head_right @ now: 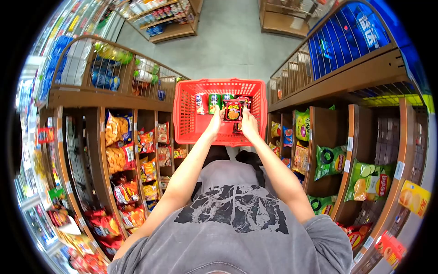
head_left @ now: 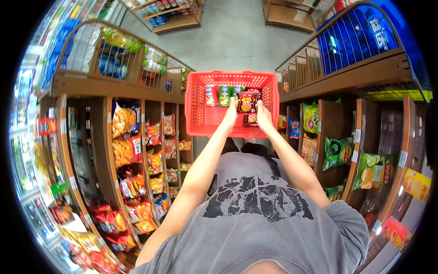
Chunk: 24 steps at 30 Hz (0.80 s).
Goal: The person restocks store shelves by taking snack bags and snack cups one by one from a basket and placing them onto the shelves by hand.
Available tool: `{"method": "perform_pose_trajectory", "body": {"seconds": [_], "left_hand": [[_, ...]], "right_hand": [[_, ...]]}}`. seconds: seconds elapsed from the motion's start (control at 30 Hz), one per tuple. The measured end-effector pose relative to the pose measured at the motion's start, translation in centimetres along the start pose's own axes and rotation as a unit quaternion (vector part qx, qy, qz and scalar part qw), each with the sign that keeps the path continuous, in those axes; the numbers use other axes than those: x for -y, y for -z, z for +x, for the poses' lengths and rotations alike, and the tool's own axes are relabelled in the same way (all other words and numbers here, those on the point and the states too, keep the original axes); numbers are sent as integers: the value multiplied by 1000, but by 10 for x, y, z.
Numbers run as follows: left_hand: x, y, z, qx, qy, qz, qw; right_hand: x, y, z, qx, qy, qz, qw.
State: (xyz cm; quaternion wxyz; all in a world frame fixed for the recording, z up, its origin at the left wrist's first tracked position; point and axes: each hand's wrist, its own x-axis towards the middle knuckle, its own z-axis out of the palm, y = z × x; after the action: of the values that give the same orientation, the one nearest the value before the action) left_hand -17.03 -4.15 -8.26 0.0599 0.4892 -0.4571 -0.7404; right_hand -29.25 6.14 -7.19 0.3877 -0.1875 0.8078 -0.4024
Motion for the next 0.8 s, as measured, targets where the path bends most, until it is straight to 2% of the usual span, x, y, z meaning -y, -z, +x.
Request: {"method": "perform_pose_trajectory", "body": {"seconds": [0.07,0.13,0.17,0.27,0.3,0.33,0.4,0.5,0.6,0.67,0.7,0.73,0.8], "left_hand": [[6,5,-5,-7,-13,-21,1000],[7,7,-27,-15,-24,-27,999],[5,6,-40,-56,-15,-79,995],[19,16,-61,-100,-33,-97,990],[20,20,-72,-122,-39,-90,988],[22,24,-80,-133,-44,-99,985],[28,33,-93,-166,-54,-99,980],[41,46,-103,-241,-104,-115,958],[45,64,-122,-277,-139,-133,941],[48,78,-136,-284,-150,-144,936],[47,83,-148,-283,-155,-152,934],[48,87,-161,-289,-154,-156,932],[43,97,-186,-308,-175,-171,919]], "right_hand": [[-18,-3,16,42,-7,-20,999],[-7,-5,7,42,9,7,999],[5,-4,-3,56,4,27,998],[18,-8,-9,131,-21,-13,991],[-7,-23,6,127,42,-4,991],[-5,-29,4,138,50,-11,989],[2,-39,-3,151,150,-30,977],[32,-49,-27,195,164,-60,965],[54,-64,-51,216,191,-60,956],[62,-79,-69,185,260,-35,947],[64,-87,-74,195,253,-10,947],[67,-95,-78,253,212,32,943],[76,-107,-97,257,210,24,943]]}}
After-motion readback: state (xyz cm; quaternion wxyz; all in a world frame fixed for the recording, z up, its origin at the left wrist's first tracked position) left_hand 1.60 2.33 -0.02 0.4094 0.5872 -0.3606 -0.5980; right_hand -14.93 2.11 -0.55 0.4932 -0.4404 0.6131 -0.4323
